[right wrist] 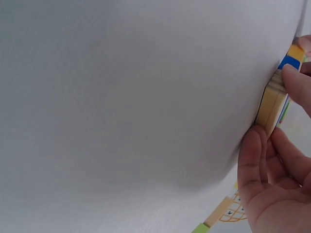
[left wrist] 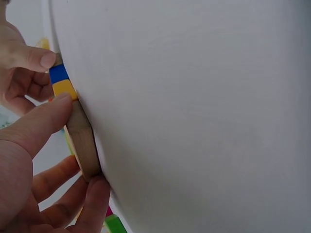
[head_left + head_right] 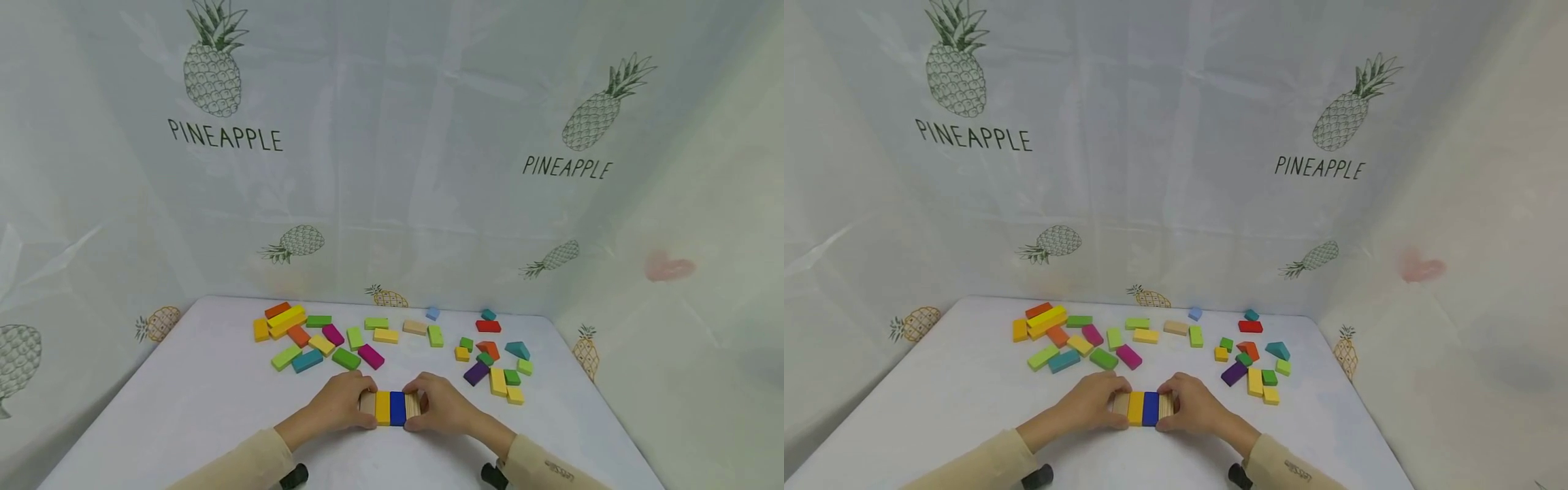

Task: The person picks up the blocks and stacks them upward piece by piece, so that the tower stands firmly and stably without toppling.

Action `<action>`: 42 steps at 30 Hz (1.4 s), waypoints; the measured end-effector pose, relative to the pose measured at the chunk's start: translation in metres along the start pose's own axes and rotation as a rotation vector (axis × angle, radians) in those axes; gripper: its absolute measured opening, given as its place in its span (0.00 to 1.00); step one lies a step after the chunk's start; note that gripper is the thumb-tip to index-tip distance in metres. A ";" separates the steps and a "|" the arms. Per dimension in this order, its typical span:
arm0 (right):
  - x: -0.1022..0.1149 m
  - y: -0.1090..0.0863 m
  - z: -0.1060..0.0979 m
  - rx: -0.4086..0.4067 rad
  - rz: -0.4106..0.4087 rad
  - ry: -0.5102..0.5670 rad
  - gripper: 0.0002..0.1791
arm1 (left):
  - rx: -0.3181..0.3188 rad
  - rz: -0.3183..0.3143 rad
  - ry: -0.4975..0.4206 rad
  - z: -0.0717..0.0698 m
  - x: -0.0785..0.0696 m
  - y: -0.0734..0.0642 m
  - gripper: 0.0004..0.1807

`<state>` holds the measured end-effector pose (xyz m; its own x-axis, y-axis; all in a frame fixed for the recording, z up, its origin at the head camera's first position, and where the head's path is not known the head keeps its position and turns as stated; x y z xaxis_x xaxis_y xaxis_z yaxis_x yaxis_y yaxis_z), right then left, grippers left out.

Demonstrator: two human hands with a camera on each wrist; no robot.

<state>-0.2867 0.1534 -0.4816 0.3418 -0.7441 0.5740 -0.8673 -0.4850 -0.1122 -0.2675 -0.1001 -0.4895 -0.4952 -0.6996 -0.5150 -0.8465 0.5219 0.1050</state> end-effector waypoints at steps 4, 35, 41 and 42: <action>0.000 0.001 0.000 0.005 0.008 0.005 0.28 | -0.003 0.012 -0.004 0.003 0.004 0.000 0.28; -0.007 0.001 0.001 0.003 0.037 0.021 0.28 | -0.140 -0.001 0.056 -0.046 0.068 0.024 0.23; -0.008 0.002 0.001 0.001 0.031 0.024 0.28 | -0.117 0.015 0.098 -0.043 0.071 0.023 0.20; -0.008 0.002 0.001 0.002 0.033 0.024 0.28 | -0.113 0.014 0.104 -0.042 0.070 0.023 0.20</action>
<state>-0.2907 0.1580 -0.4872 0.3044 -0.7483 0.5894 -0.8772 -0.4614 -0.1327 -0.3298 -0.1581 -0.4875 -0.5198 -0.7425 -0.4225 -0.8531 0.4776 0.2101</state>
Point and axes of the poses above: each hand's wrist, its own y-axis towards the middle knuckle, its own z-axis out of the palm, x = y × z, the point moved 1 cm from there along y, towards the middle knuckle, and after that the axes turned 9 degrees about z, right-handed, at the moved point
